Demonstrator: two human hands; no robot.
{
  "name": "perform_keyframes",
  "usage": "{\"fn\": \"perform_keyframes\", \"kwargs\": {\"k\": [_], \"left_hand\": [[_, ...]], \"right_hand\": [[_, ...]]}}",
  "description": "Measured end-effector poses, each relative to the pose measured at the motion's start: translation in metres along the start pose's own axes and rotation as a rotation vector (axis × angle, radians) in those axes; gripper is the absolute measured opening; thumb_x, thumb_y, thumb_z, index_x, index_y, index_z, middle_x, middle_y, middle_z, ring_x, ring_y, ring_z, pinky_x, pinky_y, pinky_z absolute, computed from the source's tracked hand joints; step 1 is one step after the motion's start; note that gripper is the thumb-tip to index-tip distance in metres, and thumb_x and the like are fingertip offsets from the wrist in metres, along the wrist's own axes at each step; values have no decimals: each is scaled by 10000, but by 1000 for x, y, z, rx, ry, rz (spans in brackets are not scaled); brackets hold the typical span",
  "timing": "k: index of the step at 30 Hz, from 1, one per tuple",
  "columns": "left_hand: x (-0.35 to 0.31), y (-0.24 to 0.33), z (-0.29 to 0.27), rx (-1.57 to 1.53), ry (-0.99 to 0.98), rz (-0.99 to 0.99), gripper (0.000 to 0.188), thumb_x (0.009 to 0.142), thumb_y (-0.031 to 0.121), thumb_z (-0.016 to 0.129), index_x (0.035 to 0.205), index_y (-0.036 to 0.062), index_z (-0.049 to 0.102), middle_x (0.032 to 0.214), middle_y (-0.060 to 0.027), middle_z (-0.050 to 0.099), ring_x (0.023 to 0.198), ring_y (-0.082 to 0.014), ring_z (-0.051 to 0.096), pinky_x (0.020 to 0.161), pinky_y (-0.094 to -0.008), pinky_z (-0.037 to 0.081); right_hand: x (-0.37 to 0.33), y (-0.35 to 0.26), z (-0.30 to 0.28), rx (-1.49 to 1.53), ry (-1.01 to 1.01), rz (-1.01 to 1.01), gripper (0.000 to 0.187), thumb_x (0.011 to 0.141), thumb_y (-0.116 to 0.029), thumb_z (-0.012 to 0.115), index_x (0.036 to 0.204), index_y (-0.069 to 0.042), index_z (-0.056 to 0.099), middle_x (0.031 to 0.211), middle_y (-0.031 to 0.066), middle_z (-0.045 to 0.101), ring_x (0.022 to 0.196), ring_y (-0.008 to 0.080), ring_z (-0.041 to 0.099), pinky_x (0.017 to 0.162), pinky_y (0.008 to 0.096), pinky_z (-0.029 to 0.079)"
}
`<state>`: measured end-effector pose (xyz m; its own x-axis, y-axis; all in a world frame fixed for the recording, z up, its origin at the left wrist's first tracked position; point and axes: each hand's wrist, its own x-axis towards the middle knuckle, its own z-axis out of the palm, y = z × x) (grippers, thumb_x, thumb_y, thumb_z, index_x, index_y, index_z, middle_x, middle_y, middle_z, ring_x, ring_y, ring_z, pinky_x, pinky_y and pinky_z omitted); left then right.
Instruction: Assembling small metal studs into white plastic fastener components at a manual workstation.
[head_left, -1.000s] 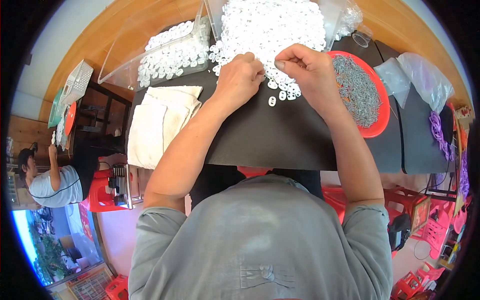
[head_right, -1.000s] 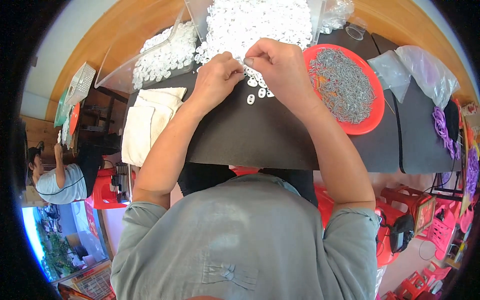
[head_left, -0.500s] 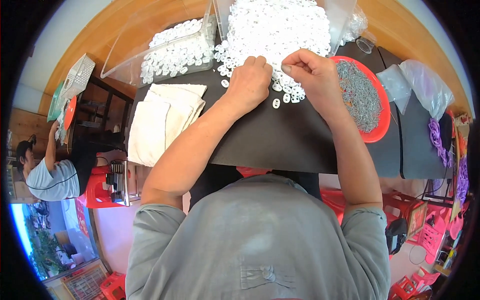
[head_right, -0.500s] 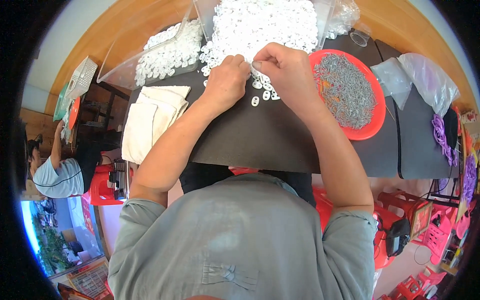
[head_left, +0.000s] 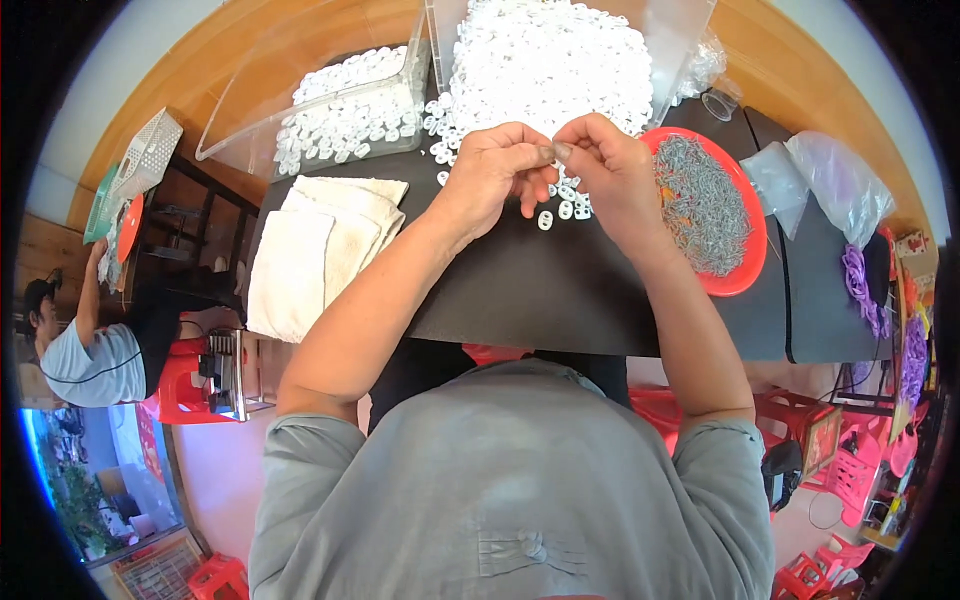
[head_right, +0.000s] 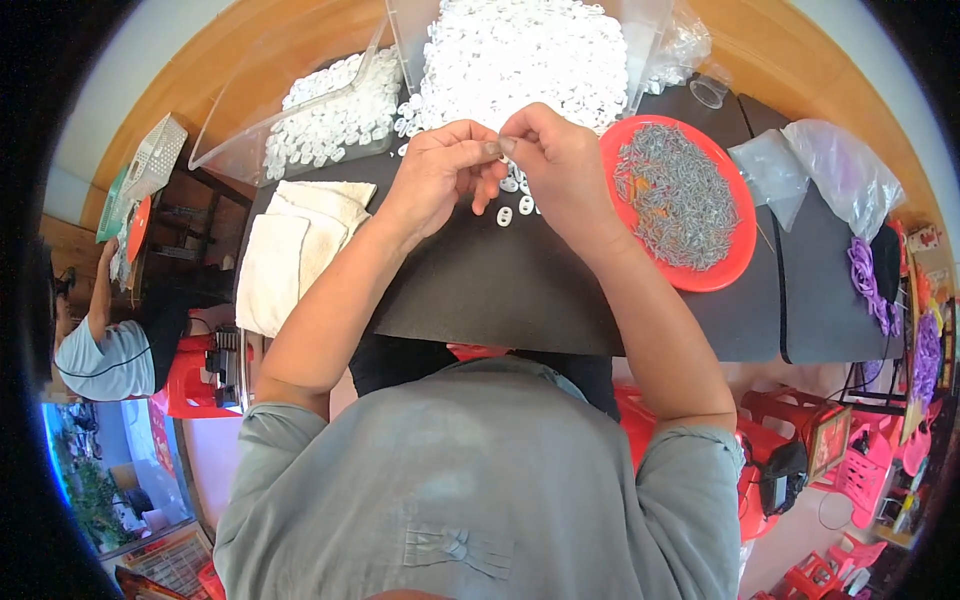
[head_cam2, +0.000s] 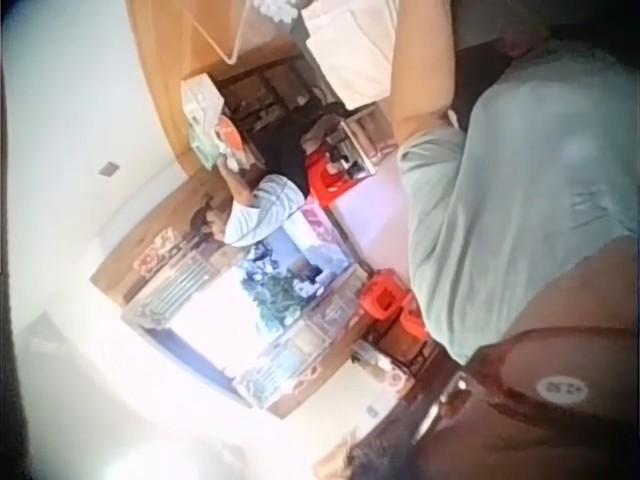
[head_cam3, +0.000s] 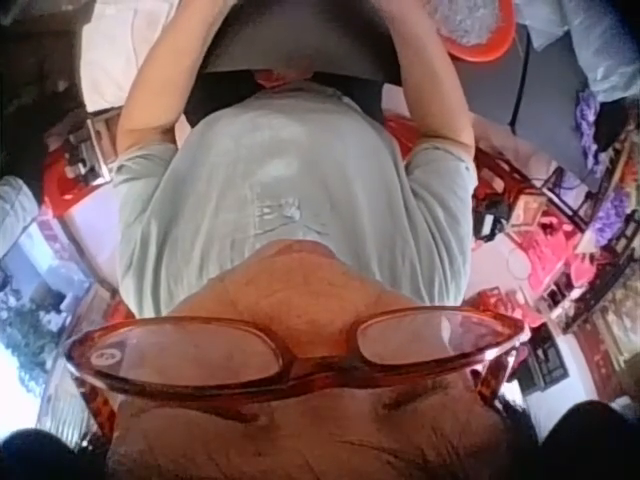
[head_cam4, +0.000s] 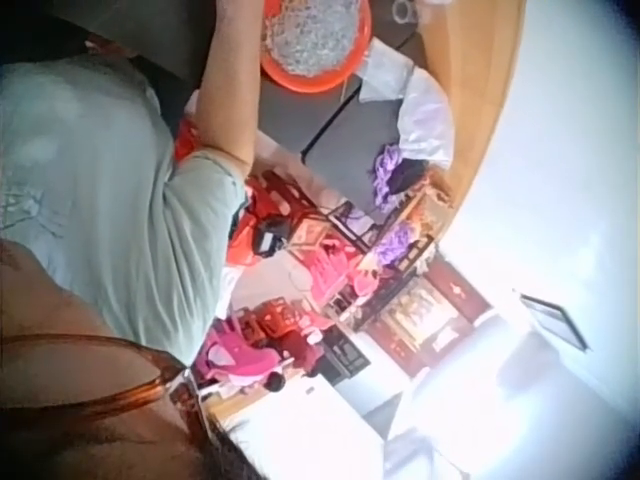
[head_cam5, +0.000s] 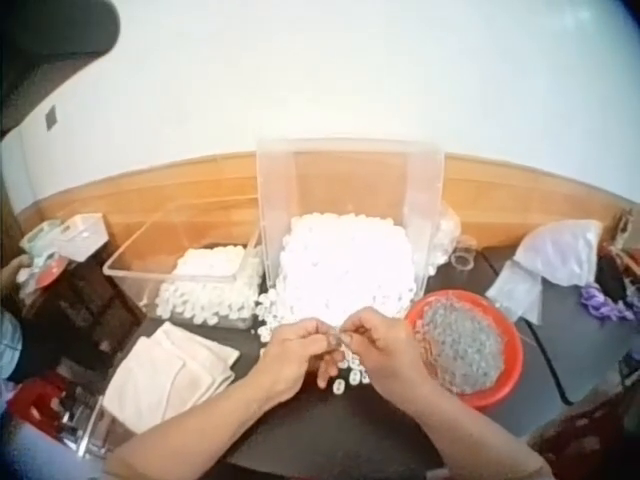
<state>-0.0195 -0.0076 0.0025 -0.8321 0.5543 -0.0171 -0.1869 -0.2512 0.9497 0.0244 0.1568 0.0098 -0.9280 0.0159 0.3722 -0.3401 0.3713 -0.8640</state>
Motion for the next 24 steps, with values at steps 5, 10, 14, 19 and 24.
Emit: {"fn": "perform_keyframes", "kwargs": {"k": [5, 10, 14, 19, 24], "left_hand": [[0, -6, 4, -84, 0, 38, 97, 887, 68, 629, 931, -18, 618, 754, -82, 641, 590, -123, 598, 483, -242, 464], [-2, -10, 3, -11, 82, 102, 61, 858, 21, 652, 900, -15, 626, 756, -66, 637, 608, -112, 592, 503, -243, 468], [-5, -6, 6, -12, 134, 121, 72, 868, 44, 647, 894, -21, 633, 751, -69, 631, 601, -119, 581, 507, -247, 464], [-8, -3, 6, -90, 181, 157, 87, 885, 62, 628, 904, -23, 632, 762, -74, 629, 617, -129, 578, 524, -257, 462], [-6, -6, 3, -85, 146, 141, 102, 898, 72, 622, 925, -26, 630, 784, -73, 627, 660, -134, 588, 530, -259, 467]], "right_hand": [[2, 5, 4, 97, 84, 51, 59, 893, -55, 612, 936, -19, 627, 772, -13, 615, 667, 39, 554, 555, 198, 447], [0, -1, 10, 227, 122, 120, 80, 890, -63, 631, 949, -9, 628, 775, 7, 621, 676, 50, 566, 559, 200, 451], [0, -1, 9, 310, 107, 150, 86, 898, -71, 621, 954, -6, 621, 776, 16, 624, 681, 69, 576, 576, 211, 458], [-3, 0, 15, 404, 73, 198, 92, 907, -85, 614, 948, -3, 617, 783, 24, 629, 689, 80, 586, 582, 220, 464], [-1, -1, 13, 379, 32, 210, 119, 914, -114, 617, 949, 0, 619, 781, 22, 627, 689, 74, 584, 574, 212, 455]]}}
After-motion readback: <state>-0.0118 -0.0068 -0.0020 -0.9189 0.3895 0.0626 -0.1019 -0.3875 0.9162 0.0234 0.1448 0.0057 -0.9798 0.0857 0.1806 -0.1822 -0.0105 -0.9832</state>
